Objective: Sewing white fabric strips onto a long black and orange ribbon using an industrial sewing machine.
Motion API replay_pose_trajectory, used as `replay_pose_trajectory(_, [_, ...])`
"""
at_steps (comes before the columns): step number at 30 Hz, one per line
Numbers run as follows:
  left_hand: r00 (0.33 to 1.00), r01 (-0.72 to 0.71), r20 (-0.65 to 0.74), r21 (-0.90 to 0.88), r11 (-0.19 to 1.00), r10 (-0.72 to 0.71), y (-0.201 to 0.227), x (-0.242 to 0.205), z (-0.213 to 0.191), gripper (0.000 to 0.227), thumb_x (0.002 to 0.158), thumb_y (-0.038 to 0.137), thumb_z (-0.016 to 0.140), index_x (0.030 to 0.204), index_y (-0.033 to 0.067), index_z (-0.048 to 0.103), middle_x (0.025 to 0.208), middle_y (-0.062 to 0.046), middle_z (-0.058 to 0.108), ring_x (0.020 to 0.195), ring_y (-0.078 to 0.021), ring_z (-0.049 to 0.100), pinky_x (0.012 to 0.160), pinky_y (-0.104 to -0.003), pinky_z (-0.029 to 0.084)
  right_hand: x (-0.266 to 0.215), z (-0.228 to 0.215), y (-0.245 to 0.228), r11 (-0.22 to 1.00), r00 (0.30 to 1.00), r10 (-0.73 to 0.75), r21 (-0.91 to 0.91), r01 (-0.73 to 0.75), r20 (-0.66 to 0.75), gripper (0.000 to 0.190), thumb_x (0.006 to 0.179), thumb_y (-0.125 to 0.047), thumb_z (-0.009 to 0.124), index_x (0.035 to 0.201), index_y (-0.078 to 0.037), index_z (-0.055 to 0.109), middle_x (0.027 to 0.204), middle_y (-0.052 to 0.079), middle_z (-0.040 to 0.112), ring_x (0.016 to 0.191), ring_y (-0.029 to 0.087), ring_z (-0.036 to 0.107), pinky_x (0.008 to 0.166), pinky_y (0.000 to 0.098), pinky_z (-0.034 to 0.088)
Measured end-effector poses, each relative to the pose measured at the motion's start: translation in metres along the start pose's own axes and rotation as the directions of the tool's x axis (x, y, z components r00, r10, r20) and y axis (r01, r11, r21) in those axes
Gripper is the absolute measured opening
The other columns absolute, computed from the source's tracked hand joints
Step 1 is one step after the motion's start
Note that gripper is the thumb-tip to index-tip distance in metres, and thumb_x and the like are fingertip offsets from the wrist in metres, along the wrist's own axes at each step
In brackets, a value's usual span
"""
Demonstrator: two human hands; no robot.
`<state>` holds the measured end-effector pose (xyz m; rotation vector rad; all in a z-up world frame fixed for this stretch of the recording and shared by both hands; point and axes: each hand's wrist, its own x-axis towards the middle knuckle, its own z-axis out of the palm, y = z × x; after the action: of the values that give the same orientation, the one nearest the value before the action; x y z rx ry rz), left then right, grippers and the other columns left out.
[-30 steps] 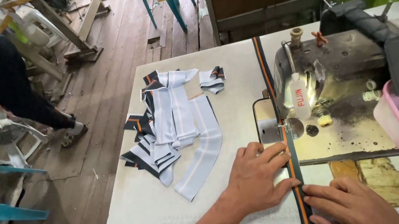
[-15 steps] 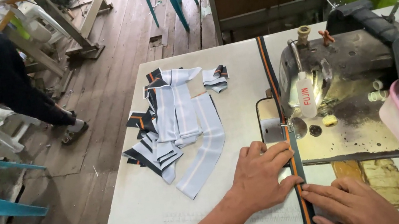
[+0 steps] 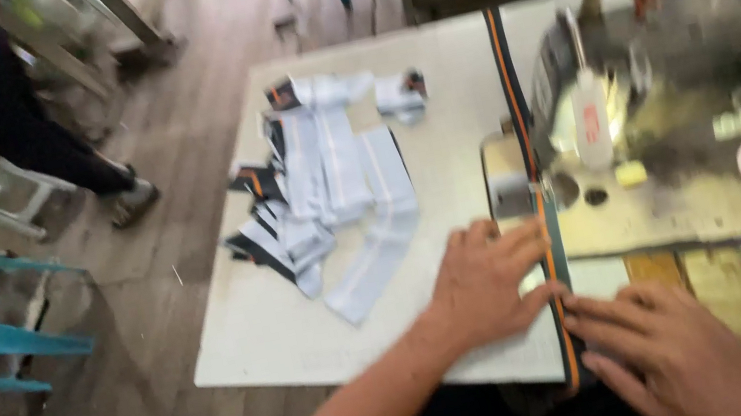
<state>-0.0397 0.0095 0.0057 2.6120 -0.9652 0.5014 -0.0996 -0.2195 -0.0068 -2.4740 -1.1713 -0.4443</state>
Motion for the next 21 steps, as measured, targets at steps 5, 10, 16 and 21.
replay_pose_trajectory(5, [1.000,0.011,-0.016,-0.062,0.998,-0.012,0.002,0.002,-0.006,0.044,0.091,0.049,0.060,0.116,0.0139,0.070,0.133,0.003,0.065,0.093,-0.0299,0.053,0.073,-0.045,0.041,0.003,-0.012,-0.013,0.996,0.996,0.085,-0.017,-0.085,-0.003,0.034,0.088,-0.034,0.065,0.118,-0.017,0.071,0.127,-0.003,0.069,0.095,0.025,0.059,0.081,0.0431,0.047])
replay_pose_trajectory(10, [1.000,0.000,0.007,-0.015,1.000,0.000,0.004,0.001,-0.007,0.048,0.087,0.048,0.067,0.120,0.0118,0.068,0.134,0.002,0.064,0.092,-0.0300,0.052,0.071,-0.044,0.043,0.005,-0.014,-0.015,0.996,0.997,0.082,-0.018,-0.082,0.004,0.035,0.089,-0.036,0.065,0.119,-0.019,0.070,0.127,-0.004,0.069,0.092,0.025,0.058,0.080,0.0424,0.047])
replay_pose_trajectory(16, [0.999,-0.033,-0.005,0.011,0.999,0.033,0.002,0.002,-0.005,0.047,0.087,0.046,0.069,0.119,0.0108,0.068,0.135,0.000,0.063,0.095,-0.0308,0.053,0.074,-0.044,0.042,0.007,-0.013,-0.014,0.995,0.994,0.104,-0.003,-0.104,0.016,0.036,0.087,-0.037,0.068,0.118,-0.019,0.071,0.128,-0.005,0.068,0.097,0.025,0.059,0.083,0.0413,0.047])
replay_pose_trajectory(21, [0.998,-0.014,0.057,0.068,0.998,0.010,-0.008,0.014,-0.001,0.048,0.088,0.049,0.064,0.121,0.0137,0.069,0.138,0.002,0.062,0.100,-0.0312,0.054,0.079,-0.045,0.043,0.016,-0.015,-0.005,0.996,0.995,0.089,-0.022,-0.088,0.053,0.045,0.087,-0.043,0.068,0.123,-0.016,0.068,0.132,-0.002,0.066,0.102,0.028,0.056,0.089,0.0471,0.045])
